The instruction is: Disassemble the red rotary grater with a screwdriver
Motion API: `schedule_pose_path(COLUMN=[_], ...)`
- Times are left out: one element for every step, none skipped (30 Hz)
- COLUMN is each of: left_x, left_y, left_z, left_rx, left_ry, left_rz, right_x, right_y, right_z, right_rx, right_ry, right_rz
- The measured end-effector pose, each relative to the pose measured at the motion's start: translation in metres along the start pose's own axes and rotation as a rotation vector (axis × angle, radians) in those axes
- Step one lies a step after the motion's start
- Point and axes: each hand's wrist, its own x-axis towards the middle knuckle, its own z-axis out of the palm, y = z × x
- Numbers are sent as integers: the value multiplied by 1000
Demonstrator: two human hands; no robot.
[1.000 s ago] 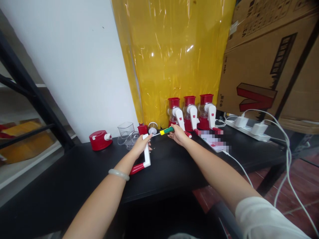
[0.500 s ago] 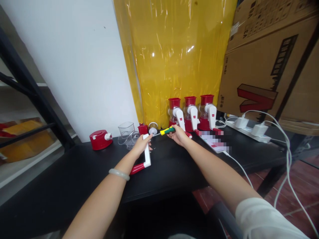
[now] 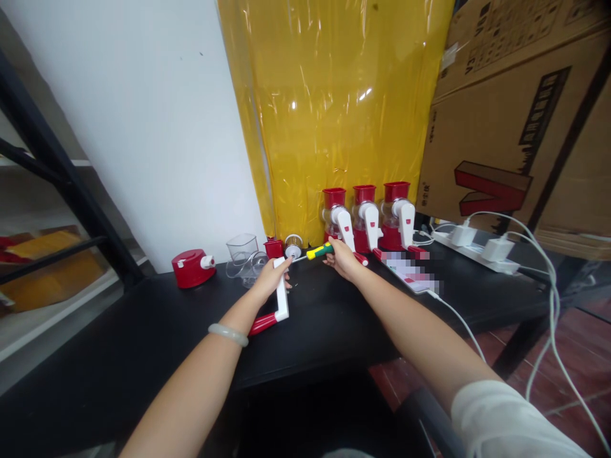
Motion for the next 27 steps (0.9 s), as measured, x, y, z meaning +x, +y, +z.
schedule_pose_path(left_x=[1, 1, 1, 1, 1, 1, 1, 1, 1, 1, 1, 1, 1, 1, 1, 1, 1, 0, 0, 0, 0, 0, 0, 0, 0, 0, 0], left_y=[0, 0, 0, 0, 0, 0, 0, 0, 0, 0, 0, 0, 0, 0, 0, 0, 0, 0, 1, 1, 1, 2, 2, 2, 2, 2, 2], left_z=[0, 0, 0, 0, 0, 0, 0, 0, 0, 0, 0, 0, 0, 0, 0, 0, 0, 0, 0, 0, 0, 0, 0, 0, 0, 0, 0], left_rx=[0, 0, 0, 1, 1, 1, 0, -2, -4, -7, -10, -12, -15, -16, -17, -17, -18, -17, -16, -15, -14, -12, -10, -8, -6, -5, -4], left_ry=[0, 0, -1, -2, -3, -4, -6, -6, -6, -5, -6, -6, -6, -8, -9, -10, -10, -9, -8, -6, -4, -2, -1, 0, -1, -1, -2], left_rz=[1, 2, 3, 3, 4, 5, 6, 8, 11, 13, 15, 16, 16, 15, 14, 14, 13, 11, 10, 7, 4, 2, -1, -2, -4, -5, -5], right_x=[-1, -1, -1, -2, -2, -1, -1, -1, -1, -1, 0, 0, 0, 0, 0, 0, 0, 0, 0, 0, 0, 0, 0, 0, 0, 0, -1], right_y=[-1, -1, -2, -3, -3, -4, -4, -4, -4, -4, -4, -4, -4, -4, -4, -4, -4, -4, -4, -4, -4, -4, -3, -3, -3, -3, -3], right_z=[1, 1, 2, 3, 4, 4, 4, 5, 5, 5, 5, 5, 5, 5, 5, 5, 5, 5, 5, 5, 6, 6, 6, 6, 6, 6, 6], right_rx=[16, 31, 44, 54, 61, 67, 71, 74, 77, 79, 81, 83, 86, 88, 89, 90, 89, 88, 86, 86, 86, 86, 87, 88, 89, 90, 90], right_ry=[3, 4, 7, 9, 13, 17, 23, 28, 31, 33, 38, 42, 47, 52, 54, 54, 49, 50, 53, 60, 67, 72, 69, 62, 51, 44, 39], right_rz=[0, -1, -1, 2, 10, 17, 25, 29, 30, 27, 23, 19, 15, 11, 8, 4, 0, -2, -3, -3, -2, 1, 4, 8, 13, 19, 25])
